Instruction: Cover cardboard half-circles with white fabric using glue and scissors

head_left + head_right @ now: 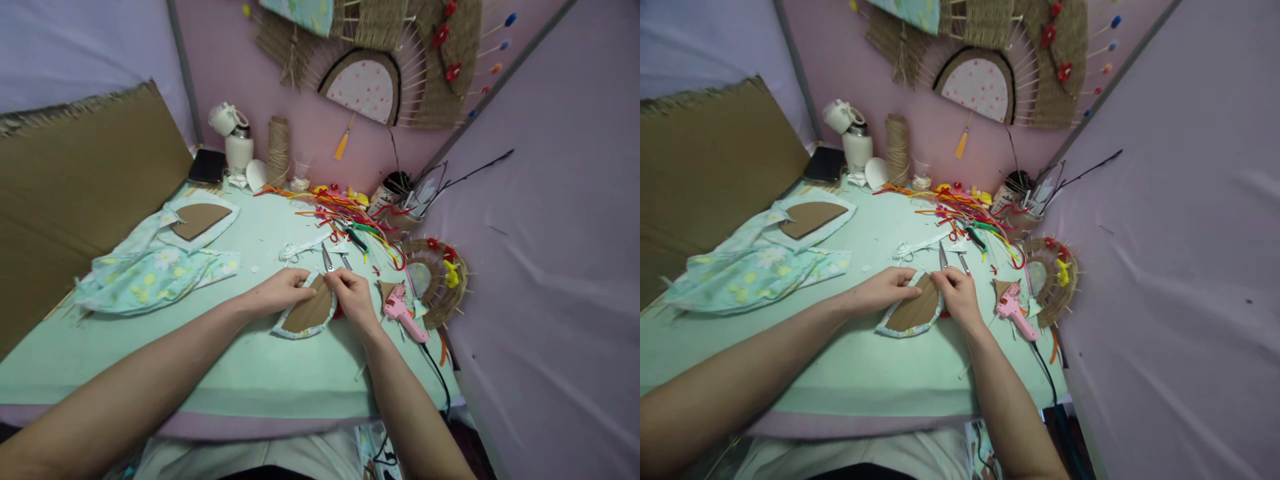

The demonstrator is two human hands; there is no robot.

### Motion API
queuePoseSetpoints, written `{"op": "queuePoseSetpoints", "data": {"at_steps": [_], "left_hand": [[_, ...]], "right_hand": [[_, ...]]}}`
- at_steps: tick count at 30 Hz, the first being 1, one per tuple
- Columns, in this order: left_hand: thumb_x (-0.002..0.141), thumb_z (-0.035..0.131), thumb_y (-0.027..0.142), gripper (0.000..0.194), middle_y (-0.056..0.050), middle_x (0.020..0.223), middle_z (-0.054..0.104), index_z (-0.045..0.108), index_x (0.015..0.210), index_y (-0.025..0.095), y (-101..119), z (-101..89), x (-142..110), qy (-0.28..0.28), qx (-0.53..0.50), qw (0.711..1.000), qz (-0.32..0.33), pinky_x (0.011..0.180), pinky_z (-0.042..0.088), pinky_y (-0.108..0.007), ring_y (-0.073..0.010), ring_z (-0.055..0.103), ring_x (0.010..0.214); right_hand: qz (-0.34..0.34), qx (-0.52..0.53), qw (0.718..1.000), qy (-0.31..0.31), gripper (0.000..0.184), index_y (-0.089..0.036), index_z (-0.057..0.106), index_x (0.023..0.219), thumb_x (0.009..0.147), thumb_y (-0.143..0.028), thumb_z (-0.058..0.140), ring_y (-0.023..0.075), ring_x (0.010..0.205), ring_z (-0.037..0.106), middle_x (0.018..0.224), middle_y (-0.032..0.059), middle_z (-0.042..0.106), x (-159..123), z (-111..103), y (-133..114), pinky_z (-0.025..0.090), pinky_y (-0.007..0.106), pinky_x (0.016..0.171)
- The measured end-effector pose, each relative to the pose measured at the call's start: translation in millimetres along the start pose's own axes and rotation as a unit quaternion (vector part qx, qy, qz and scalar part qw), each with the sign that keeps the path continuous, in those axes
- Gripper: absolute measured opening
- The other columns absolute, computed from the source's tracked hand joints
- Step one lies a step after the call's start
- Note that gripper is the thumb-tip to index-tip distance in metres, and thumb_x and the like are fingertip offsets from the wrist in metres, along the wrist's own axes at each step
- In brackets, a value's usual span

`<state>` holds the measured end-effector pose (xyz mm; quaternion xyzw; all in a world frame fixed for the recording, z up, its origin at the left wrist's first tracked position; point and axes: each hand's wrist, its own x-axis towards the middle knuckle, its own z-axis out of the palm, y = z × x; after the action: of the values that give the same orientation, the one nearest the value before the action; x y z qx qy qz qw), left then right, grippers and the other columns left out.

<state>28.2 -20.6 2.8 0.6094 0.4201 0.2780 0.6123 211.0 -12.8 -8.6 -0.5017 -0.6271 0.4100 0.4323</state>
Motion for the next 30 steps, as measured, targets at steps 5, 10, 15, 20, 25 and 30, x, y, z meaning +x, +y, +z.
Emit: {"op": "queuePoseSetpoints", "data": {"at_steps": [5, 10, 15, 20, 25, 30], "left_hand": [[0.074, 0.059, 0.032, 0.024, -0.005, 0.091, 0.068, 0.061, 0.091, 0.016, -2.5, 1.6, 2.1, 0.025, -0.067, 0.997, 0.007, 0.072, 0.045, -0.031, -0.0221, 0.063, 0.085], [0.075, 0.059, 0.033, 0.025, -0.006, 0.09, 0.067, 0.06, 0.091, 0.015, -8.0, 1.9, 4.2, 0.041, -0.037, 0.998, 0.022, 0.071, 0.045, -0.032, -0.0232, 0.063, 0.084], [0.074, 0.06, 0.034, 0.025, -0.006, 0.088, 0.067, 0.061, 0.09, 0.015, -7.4, 2.7, 5.0, 0.043, -0.043, 0.998, 0.031, 0.07, 0.045, -0.032, -0.0234, 0.062, 0.084], [0.075, 0.061, 0.036, 0.031, -0.007, 0.094, 0.068, 0.061, 0.097, 0.015, -3.7, 5.0, 3.6, 0.038, -0.08, 0.996, 0.025, 0.074, 0.045, -0.033, -0.0242, 0.063, 0.089], [0.075, 0.06, 0.034, 0.02, -0.004, 0.08, 0.064, 0.058, 0.085, 0.016, -6.4, 5.5, 2.5, 0.027, -0.012, 0.999, 0.024, 0.063, 0.042, -0.029, -0.0213, 0.061, 0.077], [0.073, 0.061, 0.034, 0.021, -0.003, 0.08, 0.065, 0.059, 0.085, 0.016, -7.2, 6.4, 3.1, 0.029, -0.025, 0.999, 0.017, 0.064, 0.043, -0.03, -0.0213, 0.061, 0.077]], "right_hand": [[0.041, 0.014, 0.999, -0.016, 0.058, -0.017, 0.068, 0.07, 0.087, -0.063, 0.036, 0.0135, 0.045, 0.044, 0.049, 0.0004, 0.053, 1.3, -5.5, 8.6, 0.033, 0.026, 0.045], [0.011, -0.02, 1.0, 0.008, 0.036, -0.018, 0.063, 0.063, 0.079, -0.05, 0.059, 0.0135, 0.054, 0.046, 0.057, -0.0016, 0.054, 0.3, -2.0, 6.4, 0.037, 0.025, 0.052], [-0.032, -0.049, 0.997, 0.055, 0.031, -0.019, 0.06, 0.059, 0.079, -0.042, 0.061, 0.0149, 0.065, 0.047, 0.063, -0.0008, 0.051, -2.4, 0.9, 2.6, 0.039, 0.026, 0.064], [0.027, -0.009, 0.999, 0.027, 0.055, -0.018, 0.061, 0.063, 0.088, -0.059, 0.037, 0.0135, 0.048, 0.042, 0.05, -0.0012, 0.048, 0.9, -1.8, 8.5, 0.035, 0.026, 0.048], [0.027, -0.01, 0.999, 0.018, 0.037, -0.017, 0.063, 0.063, 0.075, -0.052, 0.063, 0.0132, 0.053, 0.045, 0.057, -0.0014, 0.054, 1.6, 0.2, 5.7, 0.036, 0.025, 0.051], [-0.001, -0.029, 0.999, 0.034, 0.032, -0.018, 0.059, 0.059, 0.077, -0.045, 0.063, 0.0138, 0.062, 0.046, 0.061, -0.0014, 0.052, -0.8, 2.2, 0.3, 0.036, 0.025, 0.058]]}}
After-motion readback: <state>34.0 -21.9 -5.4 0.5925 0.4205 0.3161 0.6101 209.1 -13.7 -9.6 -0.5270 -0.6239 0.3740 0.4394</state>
